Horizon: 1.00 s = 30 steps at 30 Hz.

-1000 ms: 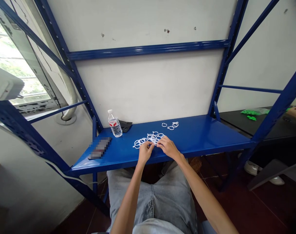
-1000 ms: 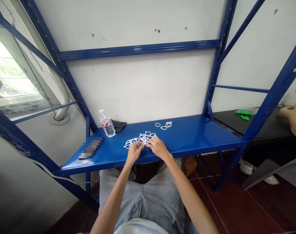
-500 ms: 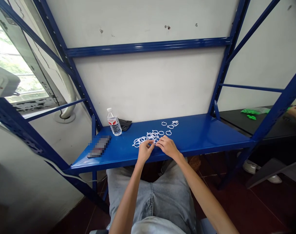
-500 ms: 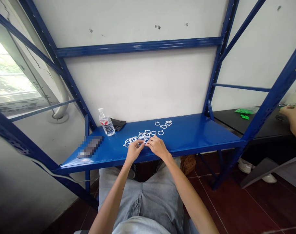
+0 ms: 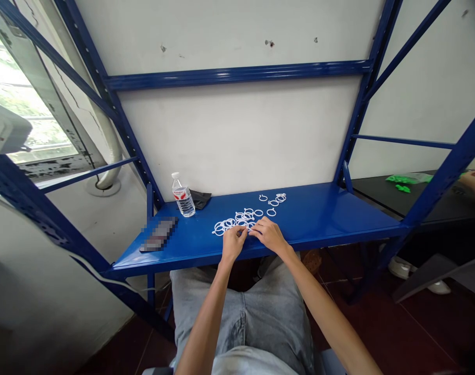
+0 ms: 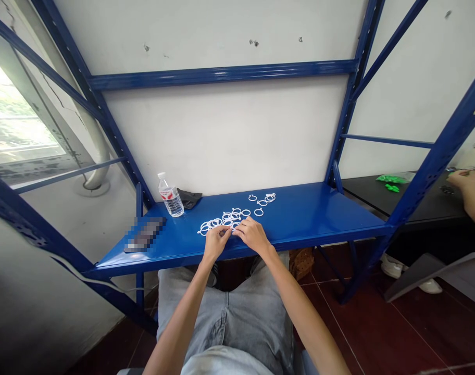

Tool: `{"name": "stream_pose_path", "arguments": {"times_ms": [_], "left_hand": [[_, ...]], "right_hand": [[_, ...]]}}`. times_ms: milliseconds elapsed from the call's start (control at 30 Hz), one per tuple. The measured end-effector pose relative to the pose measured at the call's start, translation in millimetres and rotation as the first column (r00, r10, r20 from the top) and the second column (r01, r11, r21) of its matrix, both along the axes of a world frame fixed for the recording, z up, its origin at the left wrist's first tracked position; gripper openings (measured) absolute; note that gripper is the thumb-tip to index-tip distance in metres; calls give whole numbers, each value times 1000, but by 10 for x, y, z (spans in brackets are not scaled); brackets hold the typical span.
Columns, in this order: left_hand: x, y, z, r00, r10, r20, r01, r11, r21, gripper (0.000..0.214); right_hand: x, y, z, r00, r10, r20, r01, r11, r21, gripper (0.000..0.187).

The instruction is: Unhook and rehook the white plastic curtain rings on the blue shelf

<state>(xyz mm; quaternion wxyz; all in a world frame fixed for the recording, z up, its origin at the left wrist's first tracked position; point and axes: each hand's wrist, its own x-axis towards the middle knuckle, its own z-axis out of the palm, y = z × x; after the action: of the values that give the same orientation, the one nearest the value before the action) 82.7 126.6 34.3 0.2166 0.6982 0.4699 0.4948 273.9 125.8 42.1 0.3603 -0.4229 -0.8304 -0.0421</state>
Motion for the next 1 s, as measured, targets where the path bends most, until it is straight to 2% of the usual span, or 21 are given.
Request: {"name": "stream_pose_path", "arguments": {"times_ms": [100,167,233,300,367,433,500,567,667,733,800,867,1000], "left_hand": [[3,-8,-2,998,53,18,-53,999,-2,27],[5,-18,4,995,96,40,-96,995,5,26],[8,-25,12,990,131,54,-132,991,11,24],[13,-27,18,986,154,61,-155,988,1,22],[18,-18,16,983,167,73,-167,986,-15,21],[23,-1,3,979,180,94,-179,984,-20,20],[30,20,-16,973,199,116,-199,980,-16,21],[38,40,-36,966,225,126,-225,974,-18,22],[50,61,-55,957,274,99,-272,962,-34,21],[54,68,-59,953,297,67,-295,955,-36,21],[55,71,-59,952,304,41,-303,953,-29,22],[53,71,-58,954,300,21,-300,954,-22,24],[54,65,-52,955,298,-2,-298,955,-6,23]], "right_hand": [[35,29,32,980,-89,-180,93,996,13,35],[108,105,51,930,-238,-280,240,970,-29,38],[205,208,60,870,-416,-265,397,909,-124,39],[290,298,54,833,-534,-144,499,838,-220,40],[332,346,34,842,-539,-15,517,815,-262,39],[330,355,12,890,-453,48,449,857,-252,31],[311,367,10,932,-362,32,360,908,-214,27],[309,431,43,932,-362,-28,351,919,-177,28],[376,643,138,855,-515,-56,502,851,-156,31],[447,808,187,803,-595,22,589,788,-179,35],[507,930,197,781,-609,134,623,747,-232,33],[537,985,173,780,-590,209,626,735,-261,27],[533,927,123,794,-577,194,607,770,-196,23]]}}
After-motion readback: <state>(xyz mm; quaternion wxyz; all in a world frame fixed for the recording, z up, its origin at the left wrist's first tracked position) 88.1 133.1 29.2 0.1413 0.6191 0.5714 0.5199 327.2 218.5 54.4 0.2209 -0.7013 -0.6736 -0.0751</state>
